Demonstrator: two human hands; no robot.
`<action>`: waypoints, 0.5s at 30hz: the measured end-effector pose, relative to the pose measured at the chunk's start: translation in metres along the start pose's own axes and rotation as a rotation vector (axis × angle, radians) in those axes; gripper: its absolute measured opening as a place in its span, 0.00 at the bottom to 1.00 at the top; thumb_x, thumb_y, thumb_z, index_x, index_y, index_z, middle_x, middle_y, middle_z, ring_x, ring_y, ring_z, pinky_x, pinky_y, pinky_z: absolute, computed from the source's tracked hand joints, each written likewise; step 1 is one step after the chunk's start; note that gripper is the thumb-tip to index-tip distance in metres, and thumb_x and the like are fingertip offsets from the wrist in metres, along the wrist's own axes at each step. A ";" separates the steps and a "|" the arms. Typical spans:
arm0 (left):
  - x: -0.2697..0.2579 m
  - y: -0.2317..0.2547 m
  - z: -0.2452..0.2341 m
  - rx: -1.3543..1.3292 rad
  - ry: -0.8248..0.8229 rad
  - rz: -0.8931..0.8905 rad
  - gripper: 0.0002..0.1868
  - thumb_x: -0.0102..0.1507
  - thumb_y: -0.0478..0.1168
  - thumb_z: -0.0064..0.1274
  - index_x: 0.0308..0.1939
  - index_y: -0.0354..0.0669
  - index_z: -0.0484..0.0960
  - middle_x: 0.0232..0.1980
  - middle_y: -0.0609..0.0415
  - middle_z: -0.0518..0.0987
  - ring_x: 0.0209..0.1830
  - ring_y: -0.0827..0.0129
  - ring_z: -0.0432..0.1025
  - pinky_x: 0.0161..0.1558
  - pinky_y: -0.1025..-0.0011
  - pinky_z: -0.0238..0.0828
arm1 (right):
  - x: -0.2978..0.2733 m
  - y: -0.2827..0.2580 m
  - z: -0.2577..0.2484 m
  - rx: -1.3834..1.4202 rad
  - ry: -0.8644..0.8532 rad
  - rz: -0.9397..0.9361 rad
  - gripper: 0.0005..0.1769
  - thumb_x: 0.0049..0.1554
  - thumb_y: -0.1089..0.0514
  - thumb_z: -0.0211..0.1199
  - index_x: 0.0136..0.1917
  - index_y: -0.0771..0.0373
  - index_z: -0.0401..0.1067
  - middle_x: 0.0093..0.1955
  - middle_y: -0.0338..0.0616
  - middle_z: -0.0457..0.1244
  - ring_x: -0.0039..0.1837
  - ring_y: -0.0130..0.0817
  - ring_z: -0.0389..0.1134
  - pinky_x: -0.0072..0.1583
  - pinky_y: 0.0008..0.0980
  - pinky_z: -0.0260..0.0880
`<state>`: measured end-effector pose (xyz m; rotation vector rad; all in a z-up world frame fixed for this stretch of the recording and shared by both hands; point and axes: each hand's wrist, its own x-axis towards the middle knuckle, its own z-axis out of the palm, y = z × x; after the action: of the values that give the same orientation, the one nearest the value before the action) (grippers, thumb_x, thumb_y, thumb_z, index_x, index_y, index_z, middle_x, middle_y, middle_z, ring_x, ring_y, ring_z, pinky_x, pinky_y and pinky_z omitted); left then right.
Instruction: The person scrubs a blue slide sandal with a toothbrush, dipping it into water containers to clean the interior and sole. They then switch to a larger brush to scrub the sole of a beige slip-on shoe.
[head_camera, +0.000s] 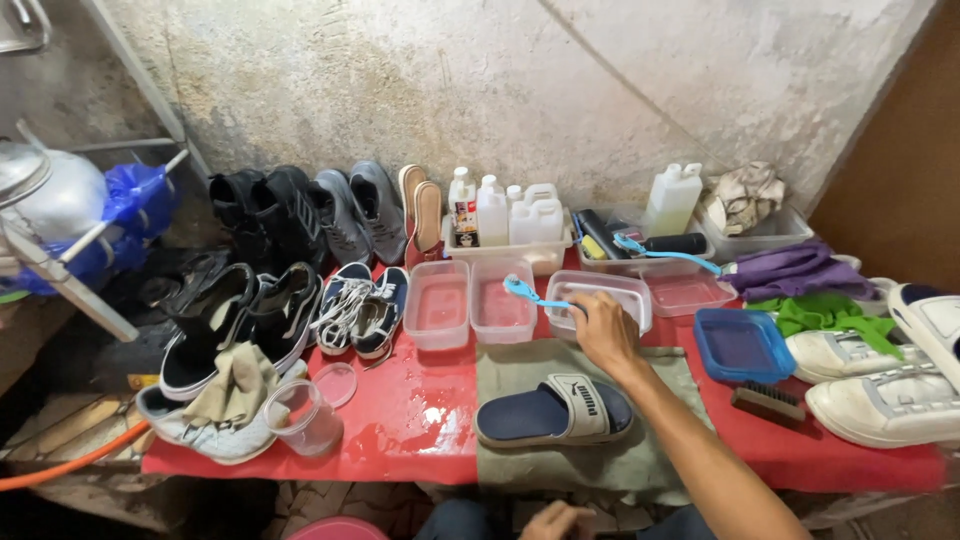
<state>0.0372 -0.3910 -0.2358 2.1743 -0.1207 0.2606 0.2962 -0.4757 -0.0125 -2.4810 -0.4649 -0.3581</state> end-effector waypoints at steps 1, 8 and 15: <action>0.022 0.018 -0.020 -0.005 -0.008 0.011 0.13 0.61 0.50 0.61 0.50 0.74 0.85 0.39 0.70 0.75 0.33 0.72 0.76 0.33 0.72 0.71 | 0.000 0.002 -0.001 -0.008 0.009 0.008 0.15 0.63 0.50 0.57 0.60 0.45 0.79 0.53 0.47 0.68 0.52 0.56 0.71 0.43 0.57 0.71; 0.131 0.085 -0.075 0.458 0.110 0.357 0.36 0.52 0.52 0.70 0.60 0.46 0.72 0.58 0.39 0.67 0.59 0.43 0.60 0.53 0.47 0.59 | -0.003 0.006 0.003 0.084 0.025 0.017 0.14 0.62 0.52 0.58 0.60 0.46 0.78 0.50 0.48 0.68 0.50 0.53 0.70 0.46 0.50 0.70; 0.152 0.044 -0.068 0.578 -0.009 0.196 0.75 0.39 0.75 0.75 0.81 0.53 0.51 0.72 0.24 0.55 0.74 0.30 0.47 0.68 0.27 0.28 | -0.005 0.028 0.014 0.036 0.014 -0.073 0.15 0.60 0.50 0.58 0.57 0.48 0.80 0.52 0.42 0.73 0.56 0.48 0.72 0.54 0.50 0.71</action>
<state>0.1670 -0.3589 -0.1275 2.7411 -0.2936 0.4394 0.3046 -0.4903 -0.0394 -2.4295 -0.5524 -0.3930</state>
